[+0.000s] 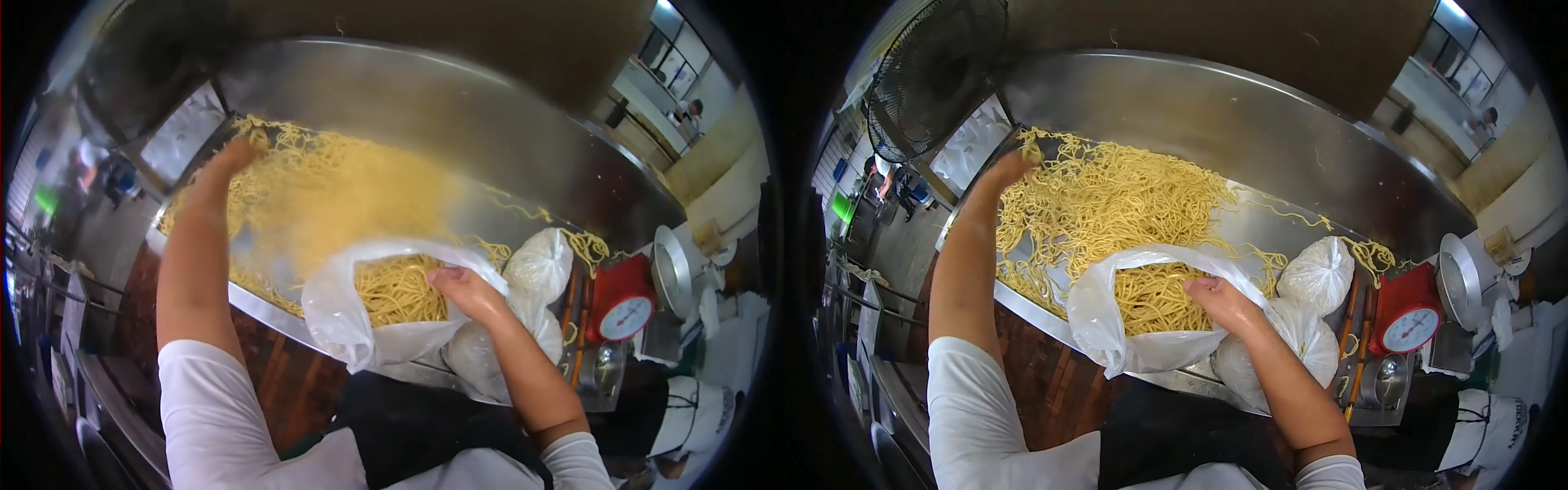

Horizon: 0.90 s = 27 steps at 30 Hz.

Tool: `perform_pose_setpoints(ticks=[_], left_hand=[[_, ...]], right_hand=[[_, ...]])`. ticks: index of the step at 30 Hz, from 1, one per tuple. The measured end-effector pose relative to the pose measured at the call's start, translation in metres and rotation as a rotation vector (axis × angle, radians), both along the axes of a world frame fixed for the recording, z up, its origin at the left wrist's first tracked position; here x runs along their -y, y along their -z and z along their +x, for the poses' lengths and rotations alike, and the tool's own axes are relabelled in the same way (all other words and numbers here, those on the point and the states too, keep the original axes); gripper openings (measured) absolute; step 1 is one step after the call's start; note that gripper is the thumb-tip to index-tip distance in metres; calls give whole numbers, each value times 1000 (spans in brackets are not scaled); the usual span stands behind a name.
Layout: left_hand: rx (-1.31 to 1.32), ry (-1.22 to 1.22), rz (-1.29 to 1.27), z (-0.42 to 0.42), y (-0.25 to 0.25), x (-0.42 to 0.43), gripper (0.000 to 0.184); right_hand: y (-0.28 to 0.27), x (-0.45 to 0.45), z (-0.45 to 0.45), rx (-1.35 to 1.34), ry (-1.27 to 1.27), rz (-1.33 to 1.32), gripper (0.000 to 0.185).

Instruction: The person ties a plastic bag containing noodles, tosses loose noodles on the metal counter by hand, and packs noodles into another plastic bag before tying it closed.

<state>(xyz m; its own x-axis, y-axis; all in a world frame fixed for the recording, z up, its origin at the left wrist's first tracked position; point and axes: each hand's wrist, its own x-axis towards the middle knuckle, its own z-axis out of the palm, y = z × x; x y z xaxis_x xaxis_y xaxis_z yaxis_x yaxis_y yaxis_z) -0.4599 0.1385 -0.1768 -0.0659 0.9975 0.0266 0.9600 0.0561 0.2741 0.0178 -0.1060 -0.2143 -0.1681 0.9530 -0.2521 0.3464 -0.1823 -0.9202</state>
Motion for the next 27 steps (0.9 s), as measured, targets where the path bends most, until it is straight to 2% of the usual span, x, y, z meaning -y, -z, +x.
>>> perform_pose_setpoints(ticks=[1,2,3,5,6,7,8,9,11,12,13,14,15,16,18,19,21,22,26,27], left_hand=[[-55,-20,-140,6,13,16,59],[110,-15,-17,25,18,43,60],[273,-9,105,53,16,78,63],[817,91,118,100,-2,151,54],[1029,91,29,119,-16,195,40],[1085,160,91,129,-7,232,42],[1142,338,49,136,-2,265,43],[1064,454,99,153,-3,298,37],[651,552,348,199,-14,329,33],[661,557,352,211,-7,336,33],[501,522,374,222,4,341,33],[340,484,396,230,13,342,33],[345,486,409,230,19,342,33],[308,441,466,223,25,342,34],[241,302,566,218,21,346,38],[227,300,555,216,16,353,38],[331,243,562,209,8,367,44],[337,354,501,206,16,372,51],[189,302,381,235,34,383,48],[179,297,379,238,34,381,48]], right_hand=[[-16,2,-1,44,-1,-73,38],[-49,10,-5,77,-73,-64,45],[-72,19,-2,81,-75,-68,45],[-100,35,11,222,-441,113,64],[-106,44,18,223,-429,103,64],[-109,53,24,237,-283,301,66],[-111,58,29,256,-140,500,67],[-110,56,31,266,-142,497,67],[-97,48,33,669,144,866,59],[-76,43,37,635,116,736,44],[-66,43,37,646,119,744,44],[-59,44,35,600,-18,428,37],[-56,45,33,543,-150,111,31],[-55,47,28,549,-150,118,31],[-49,55,17,222,-185,232,23],[-50,57,11,206,-189,224,23],[-59,58,-2,81,-231,699,20],[-64,62,-9,58,-190,771,19],[-63,70,-15,94,-290,801,24],[-55,72,-17,22,-298,626,28]])
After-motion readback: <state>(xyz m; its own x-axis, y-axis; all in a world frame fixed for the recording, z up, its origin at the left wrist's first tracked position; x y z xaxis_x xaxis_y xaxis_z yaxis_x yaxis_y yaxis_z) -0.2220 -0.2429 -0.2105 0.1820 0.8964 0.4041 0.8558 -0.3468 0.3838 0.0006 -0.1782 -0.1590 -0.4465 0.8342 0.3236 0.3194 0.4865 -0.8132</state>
